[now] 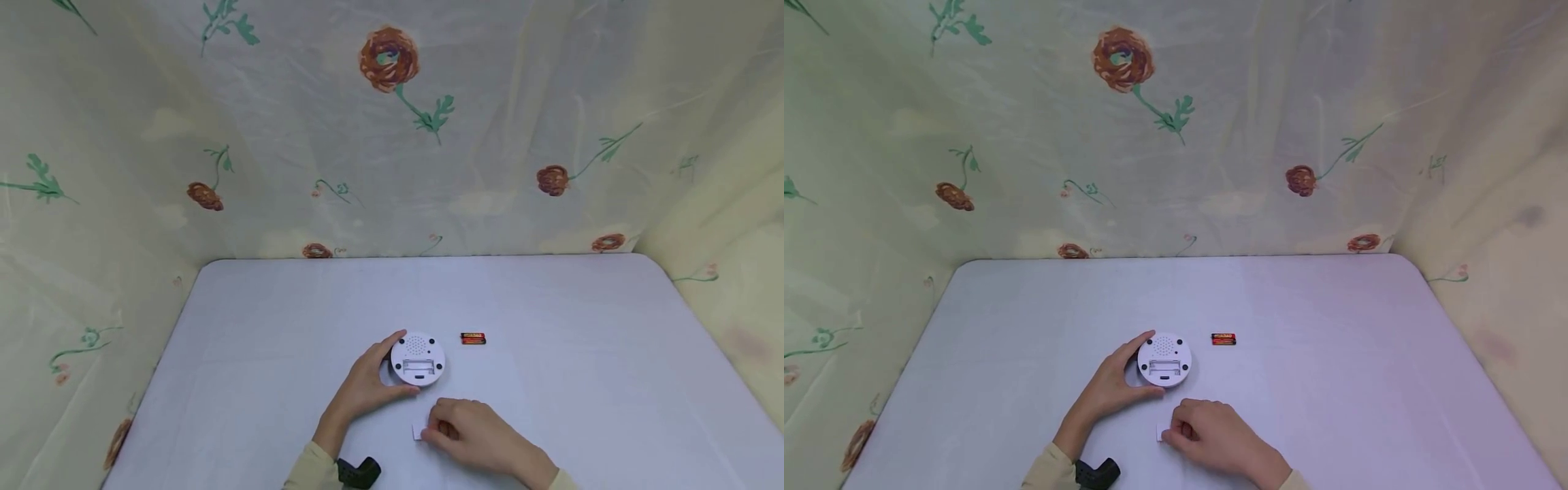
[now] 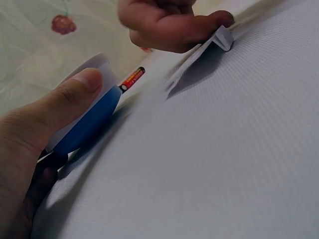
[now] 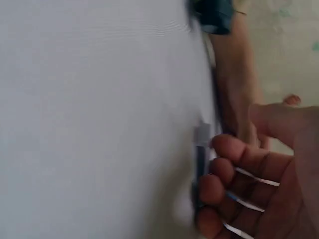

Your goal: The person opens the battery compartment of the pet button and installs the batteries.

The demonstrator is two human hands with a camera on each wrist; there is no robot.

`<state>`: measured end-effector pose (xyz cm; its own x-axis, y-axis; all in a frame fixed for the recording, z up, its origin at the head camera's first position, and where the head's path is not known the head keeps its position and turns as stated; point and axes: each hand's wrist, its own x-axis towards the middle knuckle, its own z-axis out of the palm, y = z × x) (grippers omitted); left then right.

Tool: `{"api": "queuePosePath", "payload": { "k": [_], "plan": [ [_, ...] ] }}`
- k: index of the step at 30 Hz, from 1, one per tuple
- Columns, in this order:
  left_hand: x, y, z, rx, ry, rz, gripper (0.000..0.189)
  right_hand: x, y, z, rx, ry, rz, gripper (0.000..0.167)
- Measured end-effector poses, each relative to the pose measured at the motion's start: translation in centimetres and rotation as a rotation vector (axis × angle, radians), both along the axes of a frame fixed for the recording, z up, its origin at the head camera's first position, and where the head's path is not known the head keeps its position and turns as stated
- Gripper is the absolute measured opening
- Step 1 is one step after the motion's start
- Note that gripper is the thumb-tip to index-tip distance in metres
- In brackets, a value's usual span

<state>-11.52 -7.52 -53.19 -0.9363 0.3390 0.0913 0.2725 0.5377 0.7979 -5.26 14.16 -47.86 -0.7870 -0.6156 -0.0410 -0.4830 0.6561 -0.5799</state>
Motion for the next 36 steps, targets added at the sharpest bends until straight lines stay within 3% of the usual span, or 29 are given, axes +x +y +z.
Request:
{"api": "queuePosePath", "payload": {
  "k": [3, 5, 9, 12, 17, 24, 36],
  "plan": [
    [-0.1, -0.1, 0.0, 0.012, 0.000, -0.005, 0.097, -1.1, 0.7, 0.2, -0.066, -0.075, -0.089, 0.021],
    [-0.1, -0.2, 0.0, 0.018, 0.007, -0.008, 0.097, -2.1, 1.4, 0.1, -0.111, -0.065, -0.176, 0.018],
    [-0.1, -0.2, -0.1, 0.016, 0.014, -0.010, 0.097, -4.1, 3.1, -0.7, -0.191, 0.108, -0.361, 0.001],
    [-0.1, -0.2, -0.2, 0.013, 0.005, -0.006, 0.097, -5.2, 4.3, -1.6, -0.201, 0.232, -0.461, 0.012],
    [-0.1, -0.2, -0.2, 0.016, -0.009, -0.003, 0.098, -6.4, 5.5, -3.0, -0.177, 0.240, -0.567, 0.025],
    [0.0, -0.2, -0.1, 0.017, -0.004, 0.001, 0.098, -7.1, 5.9, -4.4, -0.217, 0.243, -0.652, 0.023],
    [0.0, -0.2, 0.0, 0.023, -0.001, -0.002, 0.097, -7.6, 5.7, -4.9, -0.146, 0.222, -0.643, 0.021]
  ]
}}
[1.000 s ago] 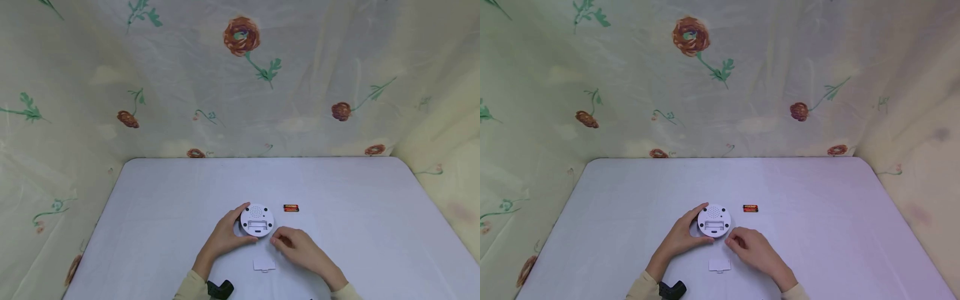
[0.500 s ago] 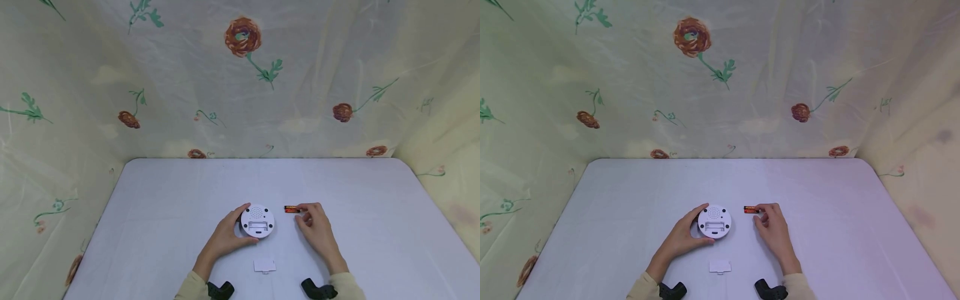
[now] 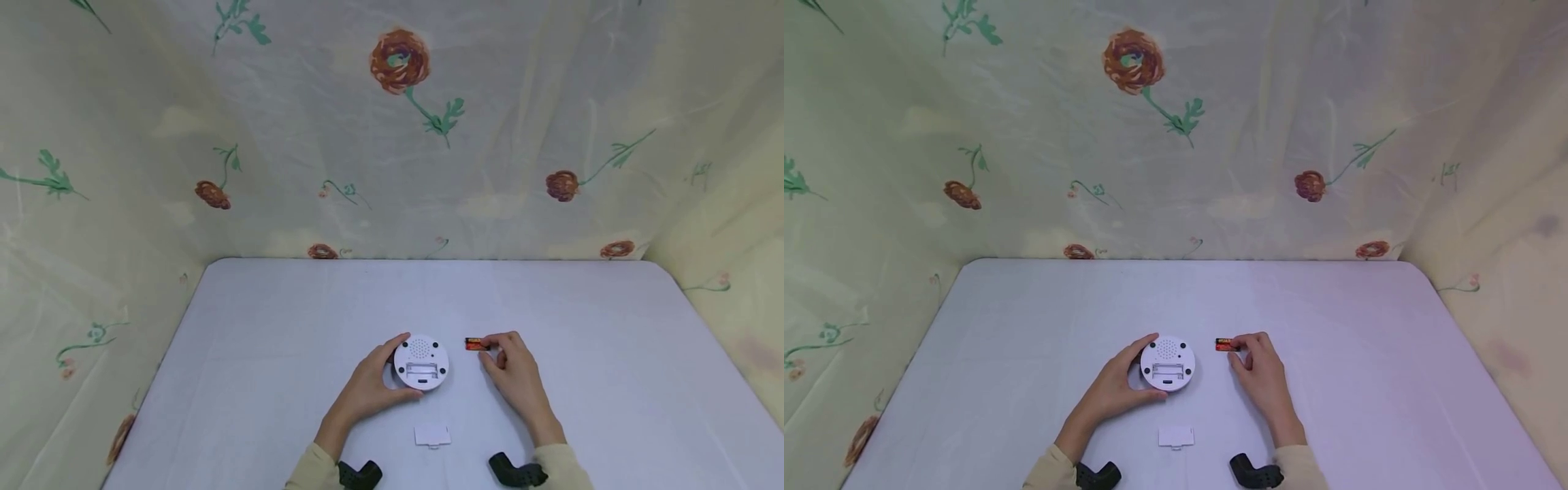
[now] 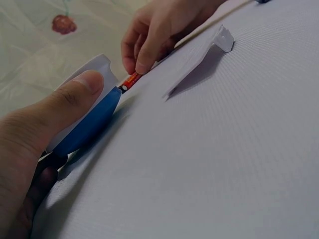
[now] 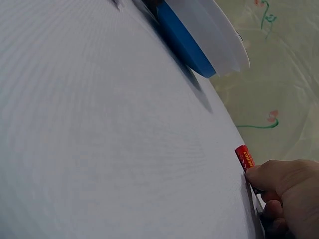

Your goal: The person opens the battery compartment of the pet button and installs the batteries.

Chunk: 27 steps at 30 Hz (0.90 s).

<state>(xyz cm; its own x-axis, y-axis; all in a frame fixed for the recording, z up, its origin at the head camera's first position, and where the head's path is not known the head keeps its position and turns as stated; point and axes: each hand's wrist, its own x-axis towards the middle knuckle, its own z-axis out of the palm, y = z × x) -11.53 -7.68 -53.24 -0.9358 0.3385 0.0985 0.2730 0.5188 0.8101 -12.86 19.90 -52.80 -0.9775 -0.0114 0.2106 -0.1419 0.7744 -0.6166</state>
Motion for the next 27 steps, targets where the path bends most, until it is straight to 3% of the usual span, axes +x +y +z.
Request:
{"api": "queuePosePath", "payload": {
  "k": [20, 27],
  "plan": [
    [0.08, 0.10, 0.03, -0.009, -0.014, 0.013, 0.098, -0.09, 0.16, 0.24, 0.035, 0.011, 0.046, 0.018],
    [0.07, 0.13, -0.01, -0.017, -0.021, 0.019, 0.098, -0.04, 0.21, 0.60, -0.085, 0.031, 0.071, 0.013]
  ]
}}
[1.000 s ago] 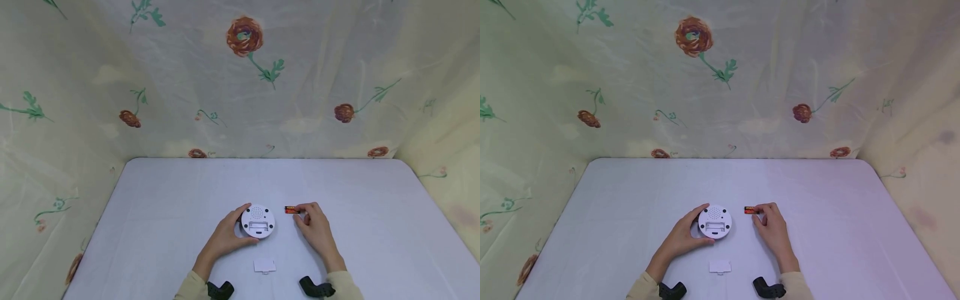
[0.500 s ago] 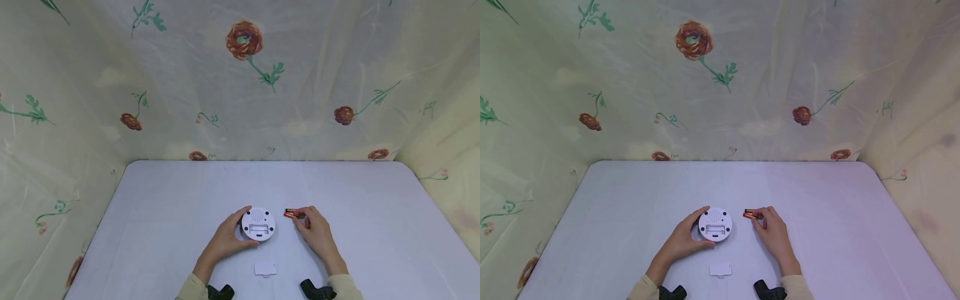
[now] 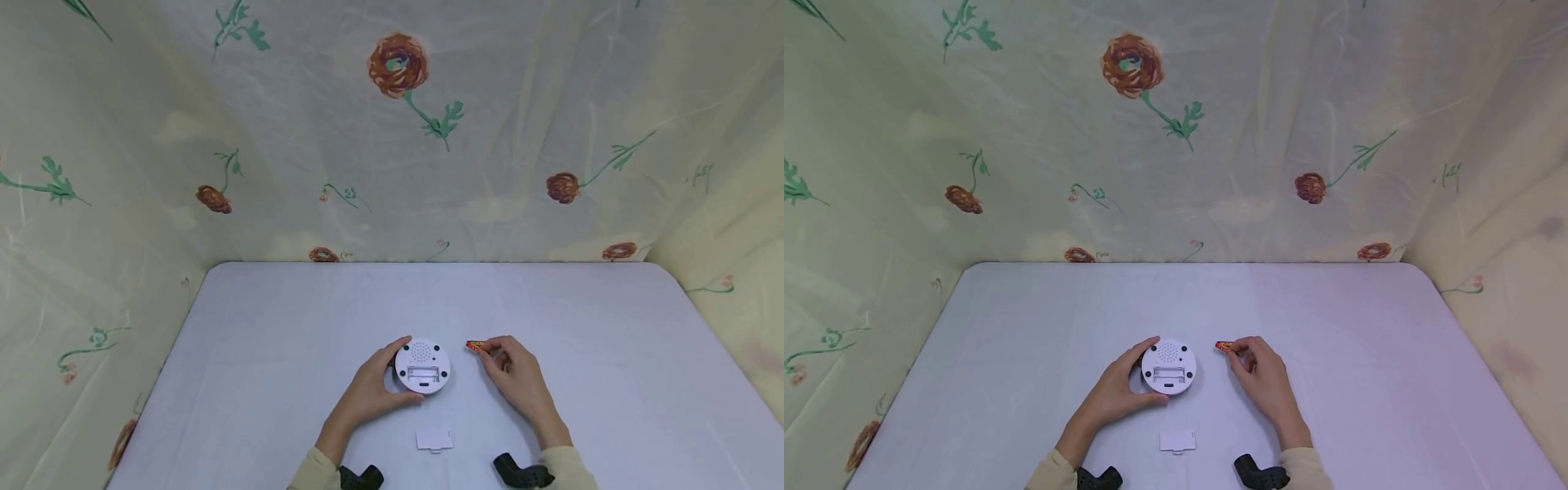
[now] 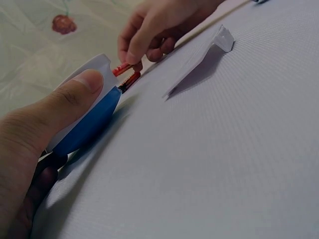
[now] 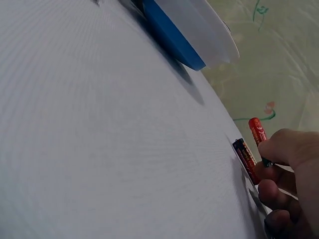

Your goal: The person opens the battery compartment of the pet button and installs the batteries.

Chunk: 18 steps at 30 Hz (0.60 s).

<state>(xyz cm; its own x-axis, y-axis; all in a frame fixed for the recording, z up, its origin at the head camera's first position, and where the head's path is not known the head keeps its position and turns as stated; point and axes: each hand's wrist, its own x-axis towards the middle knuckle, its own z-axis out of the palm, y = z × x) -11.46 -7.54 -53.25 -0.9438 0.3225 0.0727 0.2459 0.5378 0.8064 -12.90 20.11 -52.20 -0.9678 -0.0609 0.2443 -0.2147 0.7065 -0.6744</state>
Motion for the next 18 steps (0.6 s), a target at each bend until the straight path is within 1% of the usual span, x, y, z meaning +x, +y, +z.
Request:
{"api": "queuePosePath", "payload": {
  "k": [3, 7, 12, 18],
  "plan": [
    [-0.01, -0.02, -0.03, 0.009, -0.004, 0.000, 0.098, 0.05, -0.04, 0.14, -0.050, -0.003, 0.005, 0.012],
    [-0.01, -0.05, -0.06, 0.020, -0.011, -0.003, 0.099, 0.16, -0.08, 0.36, -0.077, -0.004, -0.013, 0.012],
    [0.02, -0.05, -0.06, 0.016, -0.004, -0.005, 0.098, 0.29, -0.13, 0.68, -0.100, 0.031, -0.016, 0.012],
    [-0.03, -0.06, -0.14, 0.007, 0.010, -0.008, 0.098, 0.36, -0.31, 1.05, -0.104, 0.036, 0.004, 0.011]
  ]
}}
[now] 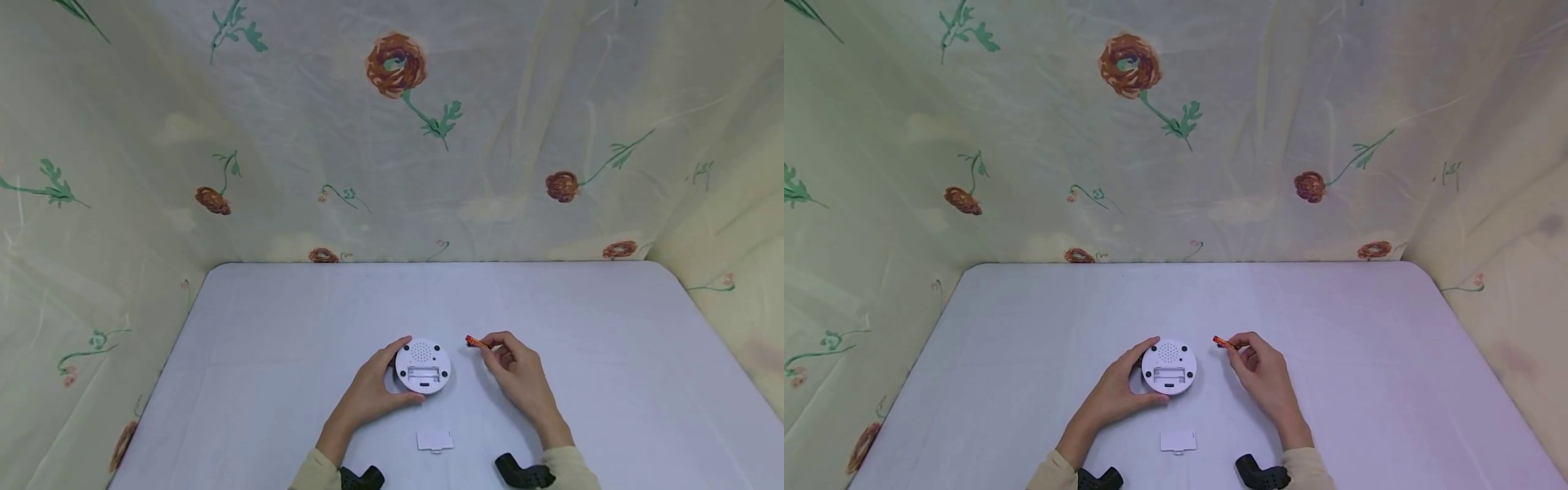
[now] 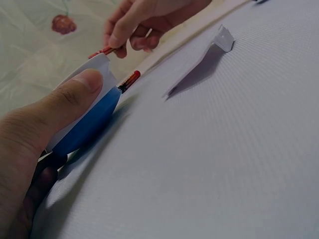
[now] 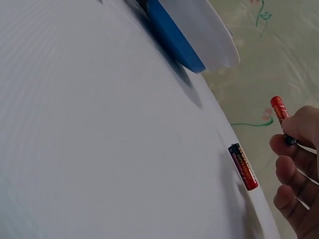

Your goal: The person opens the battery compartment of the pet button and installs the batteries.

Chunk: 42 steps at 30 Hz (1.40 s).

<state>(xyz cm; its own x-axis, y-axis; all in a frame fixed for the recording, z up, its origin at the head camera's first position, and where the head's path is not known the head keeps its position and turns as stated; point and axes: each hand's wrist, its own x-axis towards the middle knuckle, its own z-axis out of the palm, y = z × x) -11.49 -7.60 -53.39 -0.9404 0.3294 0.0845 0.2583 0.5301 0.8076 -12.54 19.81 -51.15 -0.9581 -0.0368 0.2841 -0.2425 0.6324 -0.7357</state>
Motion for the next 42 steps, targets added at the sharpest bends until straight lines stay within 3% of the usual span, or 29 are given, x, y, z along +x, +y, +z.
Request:
{"api": "queuePosePath", "payload": {
  "k": [18, 42],
  "plan": [
    [-0.2, 0.1, 0.0, 0.003, -0.002, 0.001, 0.099, -0.2, -0.4, 0.2, -0.051, 0.214, 0.115, 0.021],
    [0.0, 0.1, 0.0, -0.013, 0.004, 0.008, 0.098, 0.3, -1.6, 0.7, -0.089, 0.188, 0.187, 0.021]
  ]
}}
